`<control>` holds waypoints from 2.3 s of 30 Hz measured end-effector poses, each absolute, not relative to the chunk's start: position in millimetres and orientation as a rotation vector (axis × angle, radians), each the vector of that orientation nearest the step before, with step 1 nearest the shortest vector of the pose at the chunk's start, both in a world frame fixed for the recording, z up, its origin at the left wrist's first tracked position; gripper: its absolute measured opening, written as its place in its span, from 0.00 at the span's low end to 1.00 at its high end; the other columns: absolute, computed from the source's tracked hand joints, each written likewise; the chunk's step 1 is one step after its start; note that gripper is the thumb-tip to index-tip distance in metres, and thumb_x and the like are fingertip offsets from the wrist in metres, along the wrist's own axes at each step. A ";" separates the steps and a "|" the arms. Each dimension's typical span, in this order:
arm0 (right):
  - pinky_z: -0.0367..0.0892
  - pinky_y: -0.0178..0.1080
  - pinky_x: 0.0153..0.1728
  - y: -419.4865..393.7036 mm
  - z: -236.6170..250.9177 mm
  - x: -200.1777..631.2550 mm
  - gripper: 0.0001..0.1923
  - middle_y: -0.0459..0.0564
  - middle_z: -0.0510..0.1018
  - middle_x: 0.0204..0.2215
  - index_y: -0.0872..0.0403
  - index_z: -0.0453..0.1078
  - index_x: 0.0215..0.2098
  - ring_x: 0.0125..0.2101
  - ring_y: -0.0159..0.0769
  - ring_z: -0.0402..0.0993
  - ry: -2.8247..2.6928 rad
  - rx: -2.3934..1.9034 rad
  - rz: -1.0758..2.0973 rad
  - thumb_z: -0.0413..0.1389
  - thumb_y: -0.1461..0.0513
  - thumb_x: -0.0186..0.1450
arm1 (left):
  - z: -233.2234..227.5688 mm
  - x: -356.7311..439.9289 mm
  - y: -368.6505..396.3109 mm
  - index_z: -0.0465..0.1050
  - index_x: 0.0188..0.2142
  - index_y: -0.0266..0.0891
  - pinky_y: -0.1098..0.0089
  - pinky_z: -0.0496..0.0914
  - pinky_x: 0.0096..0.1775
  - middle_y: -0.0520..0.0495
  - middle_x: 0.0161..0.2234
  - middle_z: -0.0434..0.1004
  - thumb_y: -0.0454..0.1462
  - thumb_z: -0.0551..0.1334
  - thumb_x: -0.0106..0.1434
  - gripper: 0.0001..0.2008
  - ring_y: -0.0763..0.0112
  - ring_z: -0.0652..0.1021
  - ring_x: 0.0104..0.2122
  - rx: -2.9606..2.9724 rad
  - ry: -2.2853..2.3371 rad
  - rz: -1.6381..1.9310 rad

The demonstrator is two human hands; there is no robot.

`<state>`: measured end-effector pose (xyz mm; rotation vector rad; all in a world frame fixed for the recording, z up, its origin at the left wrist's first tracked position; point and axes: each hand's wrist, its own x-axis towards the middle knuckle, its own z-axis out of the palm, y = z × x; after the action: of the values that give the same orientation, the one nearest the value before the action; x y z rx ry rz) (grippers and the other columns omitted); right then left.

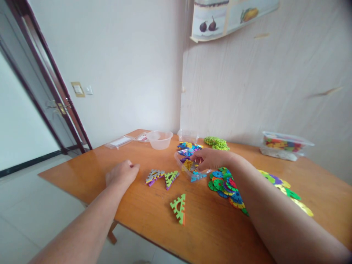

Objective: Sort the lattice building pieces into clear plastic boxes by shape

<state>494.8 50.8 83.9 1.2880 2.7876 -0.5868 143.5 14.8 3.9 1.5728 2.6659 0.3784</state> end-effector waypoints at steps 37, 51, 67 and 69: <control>0.59 0.33 0.30 51.2 87.4 496.3 0.08 0.44 0.75 0.30 0.53 0.71 0.35 0.30 0.33 0.68 2.808 1.237 -0.539 0.54 0.65 0.57 | 5.0 144.8 14.8 0.76 0.39 0.47 0.56 0.69 0.38 0.39 0.43 0.80 0.55 0.49 0.60 0.23 0.47 0.79 0.42 1.547 2.683 0.368; 0.63 0.33 0.34 6.5 74.0 429.9 0.12 0.47 0.79 0.34 0.53 0.74 0.43 0.33 0.33 0.73 3.239 1.166 -0.403 0.53 0.64 0.63 | 0.7 144.6 13.0 0.76 0.39 0.50 0.55 0.69 0.40 0.42 0.41 0.81 0.52 0.51 0.61 0.19 0.49 0.79 0.43 1.572 2.682 0.439; 0.68 0.42 0.47 24.9 74.7 341.5 0.29 0.60 0.73 0.54 0.54 0.66 0.61 0.51 0.49 0.72 2.922 0.865 0.006 0.56 0.60 0.62 | -1.7 146.1 10.1 0.75 0.38 0.48 0.55 0.68 0.39 0.42 0.41 0.81 0.51 0.51 0.61 0.18 0.49 0.79 0.43 1.620 2.650 0.495; 0.68 0.42 0.46 26.1 77.2 337.9 0.27 0.60 0.75 0.52 0.55 0.69 0.58 0.50 0.50 0.73 2.872 0.827 0.022 0.56 0.60 0.61 | -1.4 146.2 9.3 0.75 0.38 0.47 0.56 0.68 0.39 0.42 0.40 0.81 0.50 0.51 0.61 0.18 0.50 0.79 0.42 1.612 2.648 0.487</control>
<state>337.9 26.1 77.2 0.8267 2.8719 0.0217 146.2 9.3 -1.4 1.6122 2.6480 0.4873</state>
